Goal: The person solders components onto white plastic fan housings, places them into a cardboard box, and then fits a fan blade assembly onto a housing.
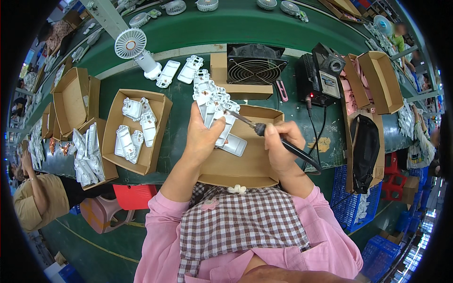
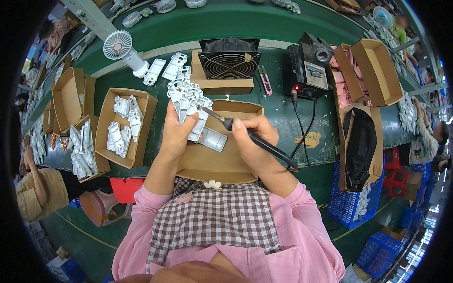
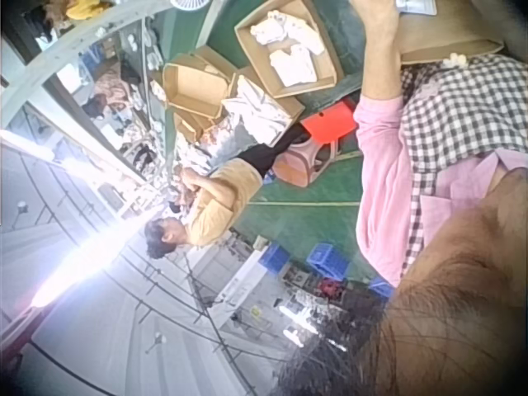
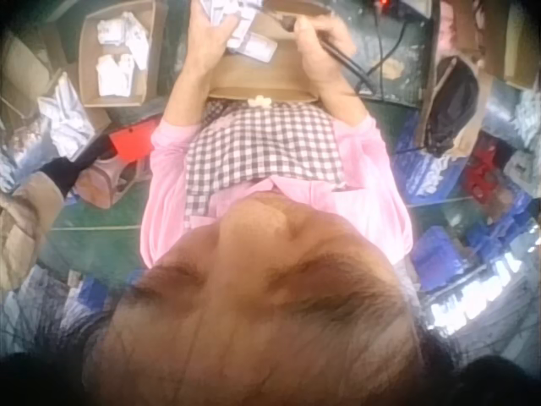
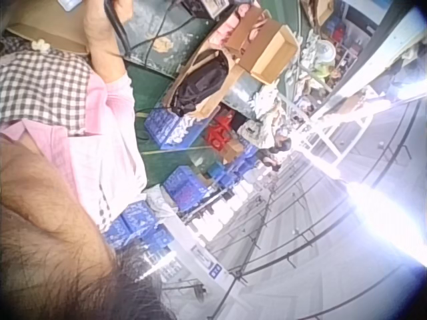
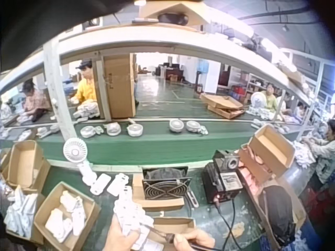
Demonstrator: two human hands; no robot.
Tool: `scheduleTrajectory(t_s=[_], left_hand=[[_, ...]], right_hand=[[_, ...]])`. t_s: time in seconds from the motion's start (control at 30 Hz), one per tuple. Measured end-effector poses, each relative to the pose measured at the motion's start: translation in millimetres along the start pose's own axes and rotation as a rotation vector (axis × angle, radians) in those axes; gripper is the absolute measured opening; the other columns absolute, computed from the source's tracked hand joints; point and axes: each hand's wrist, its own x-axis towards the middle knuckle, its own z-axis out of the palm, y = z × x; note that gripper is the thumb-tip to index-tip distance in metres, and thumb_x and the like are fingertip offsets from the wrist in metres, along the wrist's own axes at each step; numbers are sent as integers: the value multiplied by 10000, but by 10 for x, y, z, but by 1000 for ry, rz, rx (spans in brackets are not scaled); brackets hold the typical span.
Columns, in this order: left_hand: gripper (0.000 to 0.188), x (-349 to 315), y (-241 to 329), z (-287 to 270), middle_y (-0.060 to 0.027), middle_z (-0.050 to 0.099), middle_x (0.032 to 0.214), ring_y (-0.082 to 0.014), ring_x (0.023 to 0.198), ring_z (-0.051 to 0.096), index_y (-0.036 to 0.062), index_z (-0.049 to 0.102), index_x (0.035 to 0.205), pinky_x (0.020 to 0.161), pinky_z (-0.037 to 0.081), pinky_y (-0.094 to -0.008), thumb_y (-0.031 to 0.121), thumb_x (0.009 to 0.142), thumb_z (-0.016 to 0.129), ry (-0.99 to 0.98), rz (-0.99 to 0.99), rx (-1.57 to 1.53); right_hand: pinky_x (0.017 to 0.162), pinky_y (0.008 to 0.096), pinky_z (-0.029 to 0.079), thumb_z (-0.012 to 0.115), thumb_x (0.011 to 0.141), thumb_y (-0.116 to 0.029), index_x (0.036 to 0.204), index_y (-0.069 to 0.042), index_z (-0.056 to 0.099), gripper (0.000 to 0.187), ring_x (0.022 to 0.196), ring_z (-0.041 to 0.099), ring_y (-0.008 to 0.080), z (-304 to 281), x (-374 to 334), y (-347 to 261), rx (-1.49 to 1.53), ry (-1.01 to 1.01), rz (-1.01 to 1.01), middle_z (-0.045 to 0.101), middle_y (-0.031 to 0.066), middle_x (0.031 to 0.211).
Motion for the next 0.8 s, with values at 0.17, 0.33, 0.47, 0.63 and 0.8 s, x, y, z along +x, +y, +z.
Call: scheduleTrajectory(t_s=[0.17, 0.33, 0.47, 0.63, 0.8], left_hand=[[564, 10, -147, -31, -107, 533, 1142, -136, 964, 571, 25, 315, 1321, 816, 496, -282, 34, 829, 591, -69, 63, -50], [409, 35, -86, 11, -76, 547, 1099, -129, 894, 584, 58, 331, 1298, 731, 522, -280, 80, 933, 514, -91, -108, -346], [393, 26, -118, -9, -86, 564, 1093, -133, 865, 603, 68, 351, 1295, 688, 537, -281, 79, 935, 508, -30, -71, -202], [369, 12, -104, -13, -106, 573, 1037, -148, 795, 624, 49, 345, 1276, 524, 545, -260, 81, 942, 498, 3, 6, -45], [362, 21, -138, -25, -104, 571, 1036, -144, 791, 623, 38, 345, 1273, 531, 552, -261, 76, 945, 493, -5, 28, -20]], right_hand=[[446, 201, 347, 559, 892, -25, 795, -44, 463, 138, 470, 432, 58, -27, -28, 3, 93, 47, -23, 513, 43, 613], [454, 202, 351, 574, 884, -15, 802, -41, 472, 134, 491, 444, 59, -25, -31, 18, 43, 18, -36, 520, 43, 619], [465, 203, 353, 593, 873, 0, 801, -35, 491, 130, 504, 450, 54, -10, -16, -11, 12, -13, -36, 532, 33, 627], [509, 203, 402, 684, 840, -56, 783, -24, 556, 144, 568, 502, 39, 9, -17, -40, -34, -14, 41, 608, 23, 669], [516, 196, 415, 693, 834, -58, 777, -22, 562, 147, 586, 523, 35, 47, -1, -41, -57, -27, 58, 628, 31, 688]])
